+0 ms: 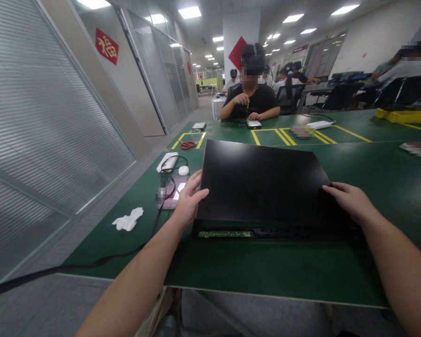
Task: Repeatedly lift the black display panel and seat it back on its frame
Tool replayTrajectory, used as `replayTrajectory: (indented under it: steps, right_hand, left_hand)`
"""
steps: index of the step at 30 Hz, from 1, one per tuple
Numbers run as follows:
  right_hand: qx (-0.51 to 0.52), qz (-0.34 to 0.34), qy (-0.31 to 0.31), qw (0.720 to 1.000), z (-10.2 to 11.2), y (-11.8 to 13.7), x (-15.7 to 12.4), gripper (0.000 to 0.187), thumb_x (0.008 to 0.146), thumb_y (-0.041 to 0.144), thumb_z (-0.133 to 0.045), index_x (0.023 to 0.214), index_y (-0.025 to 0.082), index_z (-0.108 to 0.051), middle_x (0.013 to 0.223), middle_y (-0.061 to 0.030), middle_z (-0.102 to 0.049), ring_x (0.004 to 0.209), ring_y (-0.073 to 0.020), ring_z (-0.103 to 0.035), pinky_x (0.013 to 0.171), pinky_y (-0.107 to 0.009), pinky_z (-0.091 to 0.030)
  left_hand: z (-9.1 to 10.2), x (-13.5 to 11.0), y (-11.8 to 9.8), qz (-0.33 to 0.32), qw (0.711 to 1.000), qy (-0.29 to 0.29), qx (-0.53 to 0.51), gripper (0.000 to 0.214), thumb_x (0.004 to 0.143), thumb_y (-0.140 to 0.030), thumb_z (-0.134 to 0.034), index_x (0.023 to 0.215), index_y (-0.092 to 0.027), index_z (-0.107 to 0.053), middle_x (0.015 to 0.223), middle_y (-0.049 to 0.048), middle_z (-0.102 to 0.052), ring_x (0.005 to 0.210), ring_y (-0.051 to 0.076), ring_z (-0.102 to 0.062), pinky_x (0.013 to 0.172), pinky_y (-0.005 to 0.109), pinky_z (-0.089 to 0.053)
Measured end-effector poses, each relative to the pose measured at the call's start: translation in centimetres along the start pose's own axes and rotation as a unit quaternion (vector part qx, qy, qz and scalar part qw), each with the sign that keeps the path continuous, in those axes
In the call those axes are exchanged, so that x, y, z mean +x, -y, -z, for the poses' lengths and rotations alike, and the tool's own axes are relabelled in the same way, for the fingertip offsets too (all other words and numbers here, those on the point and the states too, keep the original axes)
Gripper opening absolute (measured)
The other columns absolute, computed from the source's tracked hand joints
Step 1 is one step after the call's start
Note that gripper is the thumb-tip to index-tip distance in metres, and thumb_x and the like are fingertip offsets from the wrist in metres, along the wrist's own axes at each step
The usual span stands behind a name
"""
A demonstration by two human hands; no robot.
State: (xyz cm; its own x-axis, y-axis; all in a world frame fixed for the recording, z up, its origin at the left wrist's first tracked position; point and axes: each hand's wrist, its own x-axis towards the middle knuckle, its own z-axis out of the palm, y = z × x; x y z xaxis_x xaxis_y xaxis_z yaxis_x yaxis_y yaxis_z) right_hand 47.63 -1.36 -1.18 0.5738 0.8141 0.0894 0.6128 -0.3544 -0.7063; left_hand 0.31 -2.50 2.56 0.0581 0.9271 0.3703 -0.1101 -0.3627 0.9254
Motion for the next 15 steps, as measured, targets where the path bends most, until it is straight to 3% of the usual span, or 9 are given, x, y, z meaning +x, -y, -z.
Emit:
replayTrajectory:
  steps: [4,8,11,15]
  right_hand:
    - [0.217,-0.071,-0.024,0.973,0.5,1.6,-1.3,0.045,0.057,0.032,-0.079,0.100,0.020,-0.075,0.109,-0.0090,-0.075,0.109,-0.0293,-0.066,0.102,-0.043,-0.049]
    - [0.412,-0.080,0.026,0.907,2.5,3.3,-2.7,0.039,0.054,0.022,-0.073,0.093,0.024,-0.075,0.108,-0.0066,-0.075,0.108,-0.0266,-0.068,0.095,-0.038,-0.055]
    - [0.462,-0.076,0.121,0.875,4.3,4.0,-3.9,0.045,0.067,0.029,-0.066,0.110,0.033,-0.075,0.121,-0.0040,-0.073,0.112,-0.0280,-0.068,0.091,-0.044,-0.058]
    - [0.460,-0.139,0.112,0.870,5.1,3.9,-4.6,0.034,0.071,0.034,-0.061,0.102,0.034,-0.076,0.109,-0.0057,-0.076,0.104,-0.0329,-0.071,0.091,-0.056,-0.056]
  left_hand:
    - [0.2,0.1,0.0,0.019,0.999,-0.024,-0.032,0.055,0.071,-0.029,-0.076,0.125,-0.025,-0.071,0.145,0.0053,-0.058,0.144,0.033,-0.041,0.119,0.047,-0.034]
    - [0.4,0.1,-0.7,0.056,0.993,-0.039,-0.094,0.060,0.071,-0.028,-0.074,0.130,-0.024,-0.067,0.132,0.0058,-0.068,0.130,0.034,-0.057,0.108,0.047,-0.046]
    - [0.3,0.2,-1.3,0.065,0.989,-0.044,-0.121,0.065,0.070,-0.028,-0.072,0.134,-0.022,-0.064,0.128,0.0070,-0.070,0.122,0.035,-0.063,0.102,0.047,-0.051]
    - [0.0,0.1,-1.6,0.052,0.988,-0.030,-0.142,0.066,0.072,-0.031,-0.070,0.137,-0.022,-0.062,0.130,0.0076,-0.070,0.124,0.035,-0.062,0.103,0.045,-0.051]
